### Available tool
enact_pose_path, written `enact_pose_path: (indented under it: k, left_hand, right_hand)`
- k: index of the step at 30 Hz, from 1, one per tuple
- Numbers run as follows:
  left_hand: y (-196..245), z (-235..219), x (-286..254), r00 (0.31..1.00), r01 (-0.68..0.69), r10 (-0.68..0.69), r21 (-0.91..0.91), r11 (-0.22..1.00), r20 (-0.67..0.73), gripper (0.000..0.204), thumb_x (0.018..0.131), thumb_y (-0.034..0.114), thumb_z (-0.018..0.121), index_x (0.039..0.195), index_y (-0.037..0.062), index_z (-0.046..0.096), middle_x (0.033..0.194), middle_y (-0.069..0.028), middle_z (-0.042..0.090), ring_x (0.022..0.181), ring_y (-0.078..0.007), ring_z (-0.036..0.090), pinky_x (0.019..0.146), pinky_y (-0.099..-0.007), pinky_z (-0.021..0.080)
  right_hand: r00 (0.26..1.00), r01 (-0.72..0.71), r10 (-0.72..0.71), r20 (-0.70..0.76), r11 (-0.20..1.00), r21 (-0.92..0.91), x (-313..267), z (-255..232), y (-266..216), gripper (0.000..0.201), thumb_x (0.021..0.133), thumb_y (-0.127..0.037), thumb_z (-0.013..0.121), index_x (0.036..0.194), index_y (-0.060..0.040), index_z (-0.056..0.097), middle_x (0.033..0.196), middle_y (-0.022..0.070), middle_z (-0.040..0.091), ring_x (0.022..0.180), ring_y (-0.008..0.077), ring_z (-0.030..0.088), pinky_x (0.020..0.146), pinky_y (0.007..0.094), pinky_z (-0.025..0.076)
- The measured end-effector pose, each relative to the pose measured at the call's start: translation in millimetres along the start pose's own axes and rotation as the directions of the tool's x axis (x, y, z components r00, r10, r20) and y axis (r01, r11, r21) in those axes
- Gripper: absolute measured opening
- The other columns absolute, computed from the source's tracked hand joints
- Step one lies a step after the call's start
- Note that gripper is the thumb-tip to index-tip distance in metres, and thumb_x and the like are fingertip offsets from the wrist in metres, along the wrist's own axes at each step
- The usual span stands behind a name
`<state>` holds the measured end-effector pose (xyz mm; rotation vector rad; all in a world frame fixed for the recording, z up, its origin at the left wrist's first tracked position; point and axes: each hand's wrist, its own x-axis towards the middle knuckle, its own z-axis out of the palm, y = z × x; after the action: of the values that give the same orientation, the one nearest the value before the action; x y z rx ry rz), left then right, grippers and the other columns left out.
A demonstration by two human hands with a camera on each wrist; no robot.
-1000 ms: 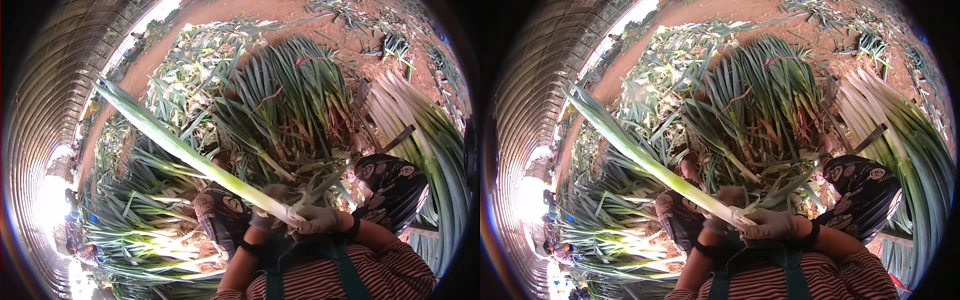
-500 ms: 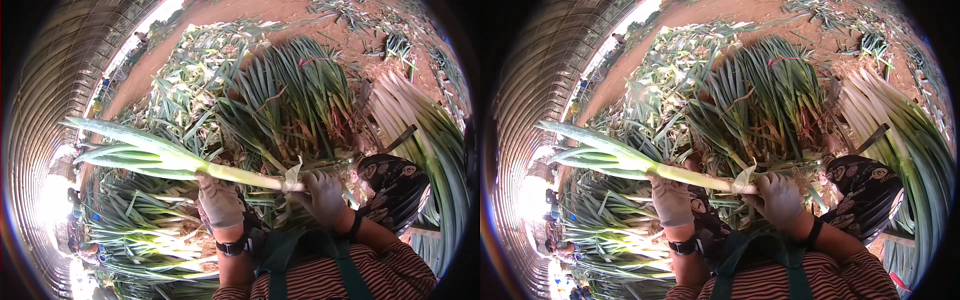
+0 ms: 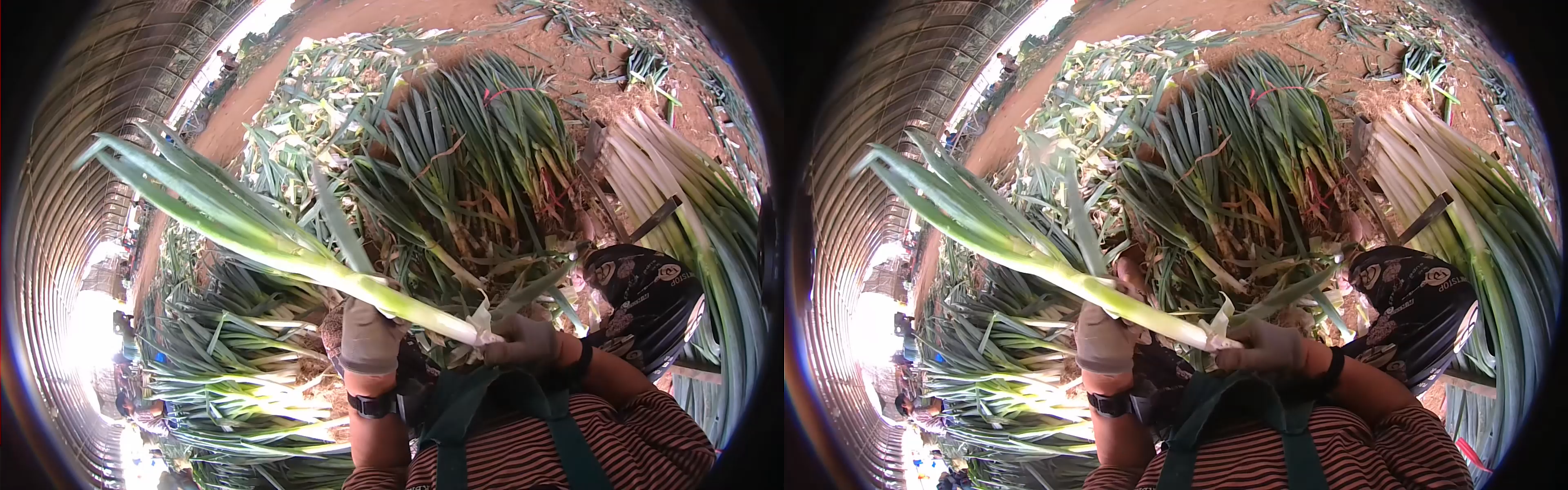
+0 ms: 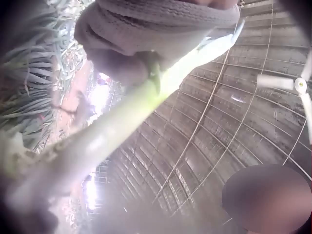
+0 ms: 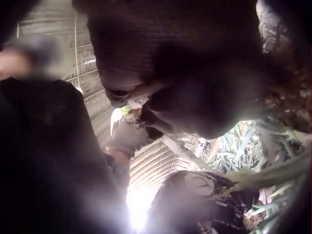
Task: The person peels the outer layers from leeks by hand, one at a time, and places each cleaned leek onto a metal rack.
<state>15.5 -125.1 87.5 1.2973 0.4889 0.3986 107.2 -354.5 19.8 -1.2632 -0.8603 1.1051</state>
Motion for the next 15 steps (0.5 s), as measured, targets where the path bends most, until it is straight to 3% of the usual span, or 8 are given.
enact_pose_path:
  k: [2, 5, 6, 7, 9, 11, 13, 15]
  left_hand:
    - [7, -3, -2, 0.971, 0.205, -0.205, 0.015, 0.979, 0.126, 0.026, 0.094, 0.016, 0.057, 0.117, 0.0058, 0.058, 0.085, -0.0026, 0.060, 0.076, -0.0110, 0.060, 0.055, -0.0244, 0.048]
    - [14, 25, -13, 0.862, 0.415, -0.475, 0.293, 0.861, 0.177, 0.016, 0.093, 0.020, 0.057, 0.088, 0.0051, 0.061, 0.081, -0.0080, 0.063, 0.072, -0.0142, 0.062, 0.054, -0.0243, 0.047]
    - [-16, 10, -9, 0.870, 0.058, -0.257, 0.430, 0.901, 0.421, 0.019, 0.090, 0.023, 0.062, 0.095, 0.0046, 0.063, 0.085, -0.0065, 0.063, 0.076, -0.0144, 0.062, 0.062, -0.0262, 0.048]
    - [-54, -9, -5, 0.746, -0.321, -0.070, 0.450, 0.833, 0.662, 0.026, 0.087, 0.026, 0.066, 0.102, 0.0042, 0.064, 0.088, -0.0051, 0.062, 0.081, -0.0146, 0.062, 0.070, -0.0280, 0.050]
    - [-96, 1, -18, 0.643, -0.697, 0.195, 0.461, 0.549, 0.740, 0.035, 0.084, 0.031, 0.069, 0.102, 0.0020, 0.063, 0.092, -0.0072, 0.063, 0.087, -0.0165, 0.062, 0.077, -0.0297, 0.049]
    - [-126, 1, -26, 0.827, -0.487, 0.184, 0.511, 0.708, 0.531, 0.032, 0.086, 0.029, 0.067, 0.103, 0.0025, 0.063, 0.093, -0.0068, 0.064, 0.089, -0.0168, 0.061, 0.078, -0.0291, 0.049]
    - [-140, -14, -12, 0.927, -0.322, 0.179, 0.456, 0.830, 0.329, 0.029, 0.088, 0.026, 0.063, 0.107, 0.0034, 0.062, 0.095, -0.0060, 0.064, 0.090, -0.0166, 0.061, 0.078, -0.0281, 0.048]
    - [-78, -26, 5, 0.983, -0.170, 0.114, 0.499, 0.850, 0.142, 0.031, 0.092, 0.027, 0.059, 0.114, 0.0042, 0.058, 0.100, -0.0050, 0.063, 0.089, -0.0161, 0.060, 0.076, -0.0269, 0.048]
  right_hand:
    - [0.994, -0.047, 0.041, 0.100, 0.997, 0.055, -2, 0, 8, 0.052, 0.085, -0.047, 0.066, 0.100, 0.0030, 0.068, 0.082, 0.0052, 0.064, 0.075, 0.0100, 0.056, 0.068, 0.0287, 0.045]
    - [0.990, -0.061, 0.056, 0.128, 0.998, 0.035, -2, 1, 9, 0.051, 0.085, -0.046, 0.067, 0.100, 0.0029, 0.068, 0.083, 0.0052, 0.064, 0.078, 0.0100, 0.056, 0.068, 0.0285, 0.045]
    - [0.990, -0.061, 0.058, 0.129, 0.998, 0.020, -3, 2, 7, 0.052, 0.085, -0.047, 0.066, 0.101, 0.0031, 0.068, 0.083, 0.0051, 0.064, 0.078, 0.0099, 0.056, 0.069, 0.0284, 0.045]
    - [0.990, -0.060, 0.059, 0.129, 0.998, 0.002, -4, 0, 2, 0.053, 0.085, -0.047, 0.066, 0.102, 0.0033, 0.067, 0.083, 0.0051, 0.064, 0.078, 0.0098, 0.056, 0.069, 0.0283, 0.046]
    - [0.997, -0.007, 0.006, 0.082, 1.000, 0.011, -4, 4, -3, 0.054, 0.086, -0.047, 0.066, 0.104, 0.0038, 0.067, 0.084, 0.0064, 0.065, 0.078, 0.0111, 0.057, 0.069, 0.0284, 0.046]
    - [0.994, 0.110, -0.109, -0.018, 0.992, 0.057, -2, 12, -5, 0.054, 0.086, -0.046, 0.065, 0.107, 0.0043, 0.066, 0.086, 0.0091, 0.066, 0.077, 0.0137, 0.060, 0.070, 0.0289, 0.047]
    - [0.969, 0.229, -0.243, -0.052, 0.954, -0.192, -2, 7, -15, 0.055, 0.087, -0.045, 0.063, 0.110, 0.0045, 0.065, 0.088, 0.0127, 0.067, 0.078, 0.0187, 0.063, 0.071, 0.0303, 0.049]
    - [0.970, 0.208, -0.235, -0.054, 0.929, -0.306, -2, 2, -19, 0.056, 0.088, -0.045, 0.061, 0.113, 0.0044, 0.064, 0.090, 0.0162, 0.068, 0.079, 0.0241, 0.065, 0.072, 0.0328, 0.050]
